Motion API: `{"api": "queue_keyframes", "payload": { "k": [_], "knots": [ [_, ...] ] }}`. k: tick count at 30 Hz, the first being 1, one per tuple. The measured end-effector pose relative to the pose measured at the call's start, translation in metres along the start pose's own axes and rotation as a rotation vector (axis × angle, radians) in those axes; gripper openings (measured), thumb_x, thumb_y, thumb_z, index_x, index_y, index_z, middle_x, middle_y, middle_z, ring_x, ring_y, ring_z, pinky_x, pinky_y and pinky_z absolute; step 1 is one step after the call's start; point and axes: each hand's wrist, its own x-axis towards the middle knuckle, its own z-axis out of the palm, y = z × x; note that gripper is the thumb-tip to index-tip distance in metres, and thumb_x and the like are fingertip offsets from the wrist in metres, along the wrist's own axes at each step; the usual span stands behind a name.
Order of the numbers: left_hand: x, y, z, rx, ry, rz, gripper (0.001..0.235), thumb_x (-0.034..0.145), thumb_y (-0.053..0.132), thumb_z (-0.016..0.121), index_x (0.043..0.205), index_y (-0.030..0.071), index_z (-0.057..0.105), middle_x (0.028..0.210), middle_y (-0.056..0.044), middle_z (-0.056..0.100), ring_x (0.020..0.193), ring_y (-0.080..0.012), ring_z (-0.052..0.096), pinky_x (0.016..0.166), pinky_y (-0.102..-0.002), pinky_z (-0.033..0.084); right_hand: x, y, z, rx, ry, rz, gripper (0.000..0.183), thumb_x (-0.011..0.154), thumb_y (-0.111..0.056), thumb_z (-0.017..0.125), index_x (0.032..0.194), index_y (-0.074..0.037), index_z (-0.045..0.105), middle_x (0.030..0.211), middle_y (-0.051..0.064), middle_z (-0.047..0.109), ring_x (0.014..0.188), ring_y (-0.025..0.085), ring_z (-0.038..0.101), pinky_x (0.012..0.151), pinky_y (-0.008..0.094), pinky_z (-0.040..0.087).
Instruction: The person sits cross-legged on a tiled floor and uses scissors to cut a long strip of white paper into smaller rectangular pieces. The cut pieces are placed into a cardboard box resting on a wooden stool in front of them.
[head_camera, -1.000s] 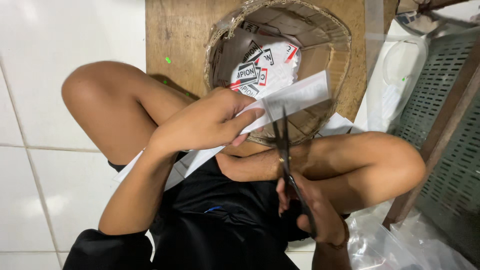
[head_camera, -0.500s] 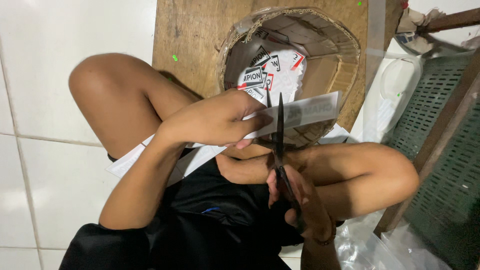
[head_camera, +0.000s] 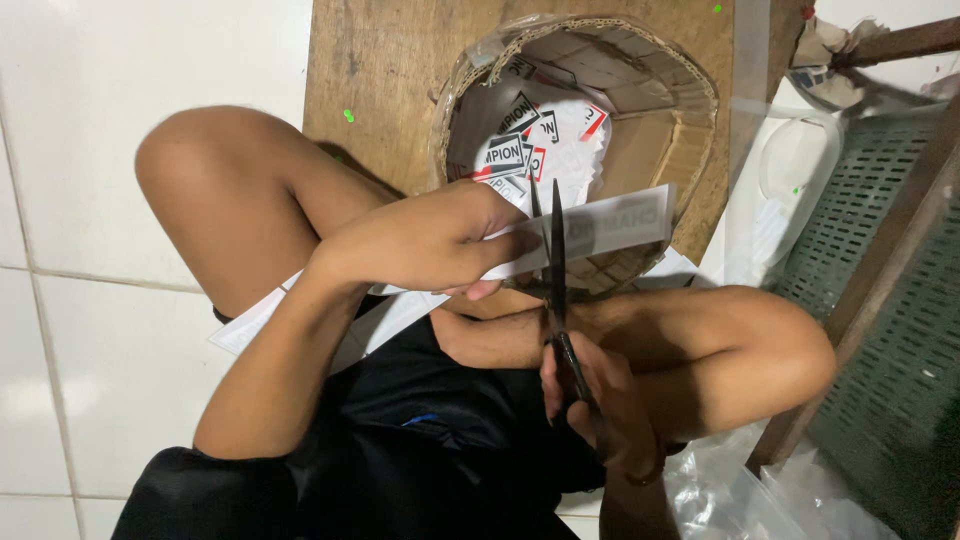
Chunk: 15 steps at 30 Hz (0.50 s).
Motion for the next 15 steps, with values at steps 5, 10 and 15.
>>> {"api": "queue_keyframes", "payload": {
  "k": [5, 10, 15],
  "knots": [
    [0.001, -0.006, 0.000, -0.023, -0.037, 0.065, 0.038, 0.086, 0.017, 0.038, 0.053, 0.012, 0.055, 0.048, 0.003, 0.056, 0.045, -0.0113, 0.050, 0.053, -0.028, 0.044, -0.006, 0.014, -0.005, 0.022, 0.002, -0.062, 0.061, 0.088, -0.070, 0.058, 0.087, -0.009, 0.054, 0.057, -0.005, 0.051, 0.045, 0.006, 0.047, 0.043, 0.020, 0.034],
    [-0.002, 0.002, -0.003, -0.055, -0.063, 0.021, 0.036, 0.086, 0.018, 0.039, 0.053, 0.012, 0.051, 0.048, 0.003, 0.055, 0.045, -0.0107, 0.048, 0.052, -0.027, 0.042, -0.013, 0.016, -0.004, -0.046, 0.114, 0.081, 0.033, 0.082, -0.041, 0.059, 0.083, -0.008, 0.058, 0.052, -0.002, 0.053, 0.042, 0.006, 0.048, 0.041, 0.020, 0.036],
    [-0.002, 0.004, -0.004, -0.055, -0.072, -0.049, 0.037, 0.085, 0.019, 0.040, 0.051, 0.010, 0.052, 0.044, 0.000, 0.054, 0.040, -0.0115, 0.046, 0.047, -0.028, 0.040, -0.020, 0.029, -0.012, -0.081, 0.114, 0.089, 0.024, 0.083, -0.032, 0.062, 0.084, -0.009, 0.059, 0.061, -0.002, 0.054, 0.040, 0.006, 0.052, 0.037, 0.018, 0.039]
  ]
}}
